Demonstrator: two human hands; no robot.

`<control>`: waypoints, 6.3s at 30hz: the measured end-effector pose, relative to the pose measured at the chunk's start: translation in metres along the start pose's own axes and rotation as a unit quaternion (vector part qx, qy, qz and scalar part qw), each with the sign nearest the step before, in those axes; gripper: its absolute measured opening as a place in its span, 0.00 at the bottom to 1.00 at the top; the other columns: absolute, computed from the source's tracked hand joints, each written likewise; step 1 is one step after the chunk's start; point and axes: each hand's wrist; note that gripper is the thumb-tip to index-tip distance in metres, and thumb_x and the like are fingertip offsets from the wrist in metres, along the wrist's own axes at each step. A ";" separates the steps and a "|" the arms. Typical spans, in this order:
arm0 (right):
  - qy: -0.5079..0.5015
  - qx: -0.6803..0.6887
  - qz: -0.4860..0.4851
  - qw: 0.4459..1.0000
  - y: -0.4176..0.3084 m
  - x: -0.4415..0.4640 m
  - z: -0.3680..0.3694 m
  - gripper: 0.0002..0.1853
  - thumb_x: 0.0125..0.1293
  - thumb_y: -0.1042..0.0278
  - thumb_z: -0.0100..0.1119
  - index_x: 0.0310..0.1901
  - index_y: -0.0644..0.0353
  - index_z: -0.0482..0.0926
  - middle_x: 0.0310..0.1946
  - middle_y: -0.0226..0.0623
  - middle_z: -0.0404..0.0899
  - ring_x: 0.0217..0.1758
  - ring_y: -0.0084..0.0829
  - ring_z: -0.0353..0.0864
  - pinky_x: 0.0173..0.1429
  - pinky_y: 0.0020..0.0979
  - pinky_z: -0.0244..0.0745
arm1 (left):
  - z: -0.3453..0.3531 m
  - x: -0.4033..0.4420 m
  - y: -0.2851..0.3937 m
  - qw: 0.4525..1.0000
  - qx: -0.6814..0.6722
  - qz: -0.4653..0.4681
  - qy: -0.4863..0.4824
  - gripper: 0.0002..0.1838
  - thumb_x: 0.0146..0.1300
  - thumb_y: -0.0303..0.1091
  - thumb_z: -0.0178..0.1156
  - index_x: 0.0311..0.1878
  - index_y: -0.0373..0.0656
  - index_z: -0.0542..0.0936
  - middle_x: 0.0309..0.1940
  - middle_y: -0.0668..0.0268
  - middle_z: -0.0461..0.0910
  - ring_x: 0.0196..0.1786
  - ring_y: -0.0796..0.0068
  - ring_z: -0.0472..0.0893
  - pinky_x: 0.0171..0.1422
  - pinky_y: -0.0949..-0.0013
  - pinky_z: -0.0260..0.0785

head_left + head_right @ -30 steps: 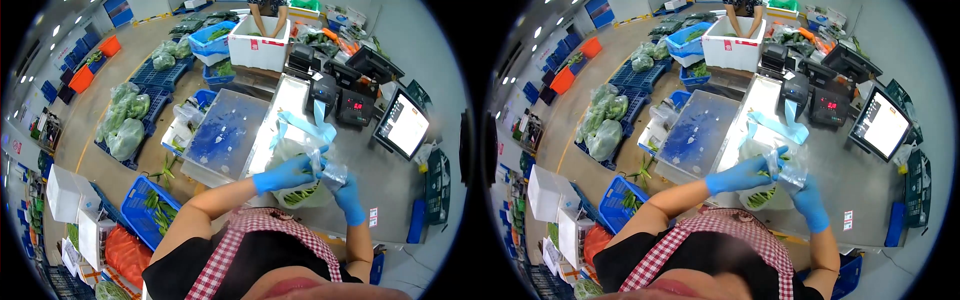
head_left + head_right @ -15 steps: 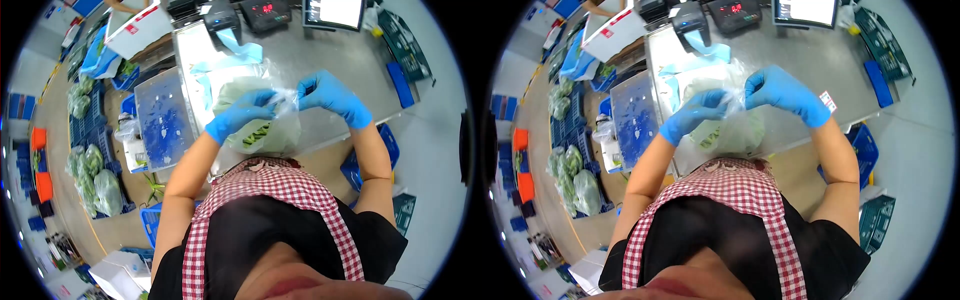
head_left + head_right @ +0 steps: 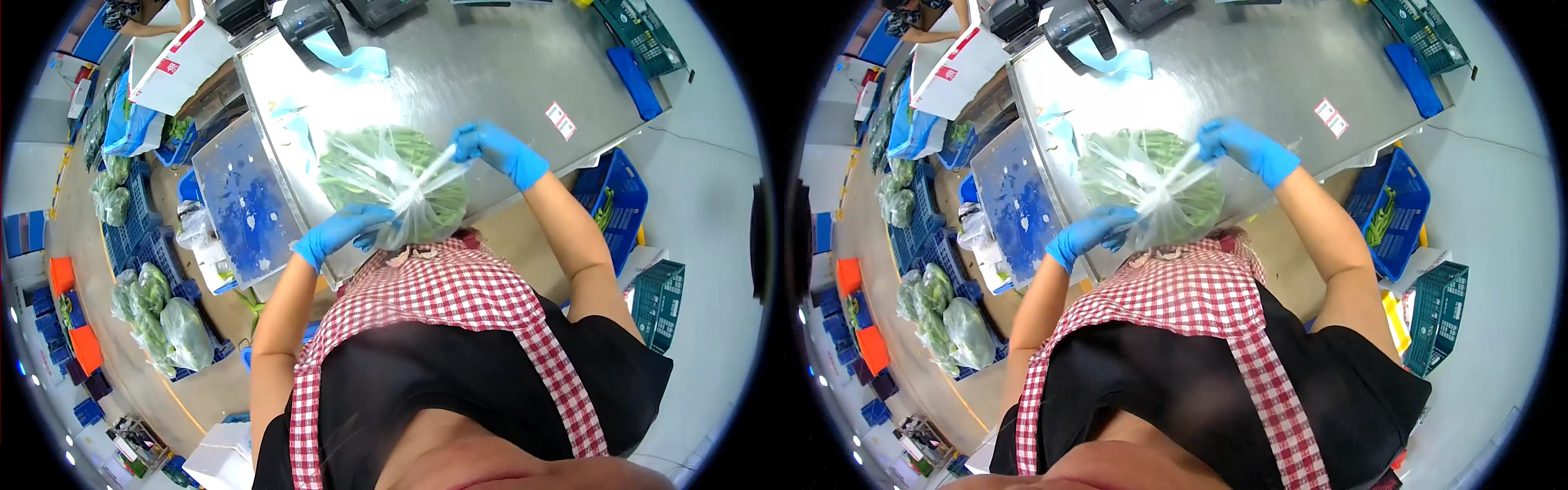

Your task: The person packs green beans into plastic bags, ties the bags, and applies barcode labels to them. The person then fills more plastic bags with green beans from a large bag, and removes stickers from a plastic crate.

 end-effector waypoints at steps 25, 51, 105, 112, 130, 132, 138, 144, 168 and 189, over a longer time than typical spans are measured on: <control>0.022 -0.131 -0.229 0.964 -0.014 -0.002 0.040 0.08 0.45 0.70 0.60 0.29 0.61 0.75 0.26 0.30 0.75 0.29 0.20 0.70 0.37 0.25 0.68 | 0.029 0.020 0.038 0.976 0.056 0.121 0.172 0.22 0.51 0.30 0.59 0.51 0.35 0.71 0.44 0.65 0.73 0.45 0.78 0.71 0.51 0.74 0.62; 0.397 -0.474 0.206 0.758 0.107 -0.003 -0.341 0.28 0.43 0.54 0.67 0.48 0.52 0.75 0.40 0.40 0.79 0.47 0.40 0.76 0.54 0.47 0.63 | 0.009 -0.051 -0.022 0.791 -0.274 0.300 0.458 0.18 0.62 0.40 0.49 0.50 0.38 0.73 0.46 0.65 0.75 0.45 0.74 0.73 0.50 0.71 0.65; 0.320 0.306 -0.218 0.870 0.020 0.016 -0.001 0.19 0.58 0.59 0.56 0.50 0.56 0.72 0.42 0.30 0.77 0.41 0.26 0.76 0.37 0.28 0.69 | 0.055 -0.049 0.017 0.689 -0.069 0.391 0.606 0.03 0.53 0.23 0.58 0.31 0.42 0.77 0.27 0.70 0.76 0.34 0.79 0.75 0.41 0.76 0.66; 0.457 0.236 -0.083 0.853 0.099 0.002 -0.099 0.18 0.59 0.58 0.54 0.49 0.57 0.73 0.40 0.30 0.77 0.39 0.26 0.76 0.38 0.26 0.69 | -0.038 0.014 -0.136 0.779 -0.411 0.191 0.433 0.08 0.53 0.33 0.60 0.37 0.45 0.76 0.25 0.72 0.74 0.24 0.84 0.69 0.26 0.79 0.61; 0.394 -0.381 -0.219 0.807 0.109 0.027 -0.116 0.34 0.51 0.60 0.62 0.58 0.62 0.63 0.57 0.50 0.63 0.58 0.43 0.65 0.58 0.40 0.61 | -0.013 0.077 -0.139 0.742 0.188 0.263 0.587 0.26 0.67 0.45 0.39 0.65 0.43 0.57 0.66 0.52 0.51 0.69 0.56 0.49 0.72 0.61 0.37; 0.136 -0.213 -0.226 0.941 0.050 0.010 -0.018 0.39 0.49 0.57 0.64 0.62 0.59 0.59 0.58 0.50 0.63 0.59 0.47 0.63 0.61 0.42 0.58 | -0.006 0.077 -0.141 0.720 0.238 0.230 0.610 0.30 0.65 0.50 0.41 0.64 0.41 0.57 0.66 0.50 0.50 0.68 0.52 0.50 0.70 0.59 0.43; 0.111 -0.685 -0.277 0.665 0.027 -0.003 0.112 0.38 0.48 0.50 0.64 0.60 0.55 0.63 0.59 0.44 0.62 0.61 0.43 0.60 0.63 0.40 0.53 | 0.047 0.040 -0.165 0.751 0.266 0.259 0.545 0.37 0.63 0.55 0.41 0.66 0.36 0.50 0.65 0.45 0.49 0.67 0.46 0.50 0.70 0.56 0.41; 0.211 -0.451 -0.186 0.847 0.035 0.042 0.119 0.28 0.64 0.49 0.46 0.55 0.67 0.67 0.45 0.51 0.75 0.44 0.37 0.73 0.49 0.35 0.66 | 0.036 -0.090 -0.282 0.744 -0.181 0.285 0.576 0.25 0.64 0.49 0.47 0.58 0.43 0.68 0.57 0.54 0.67 0.58 0.59 0.67 0.63 0.65 0.57; -0.285 -0.082 0.053 0.954 0.113 0.358 0.853 0.32 0.61 0.61 0.50 0.63 0.67 0.54 0.40 0.40 0.73 0.39 0.32 0.72 0.45 0.34 0.68 | 0.176 -0.322 -0.621 0.051 -0.727 0.141 0.670 0.29 0.59 0.63 0.42 0.47 0.46 0.74 0.41 0.65 0.76 0.40 0.71 0.75 0.46 0.68 0.64; -0.536 -0.602 -0.341 0.483 0.141 0.407 1.193 0.12 0.59 0.62 0.48 0.33 0.61 0.77 0.27 0.45 0.76 0.28 0.40 0.74 0.34 0.42 0.68 | 0.027 -0.371 -0.621 0.106 -0.712 0.064 0.691 0.18 0.60 0.42 0.53 0.49 0.40 0.74 0.38 0.63 0.76 0.42 0.73 0.75 0.38 0.72 0.67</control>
Point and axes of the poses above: each hand's wrist, its own x-axis towards the middle knuckle, its own z-axis out of the palm, y = z × x
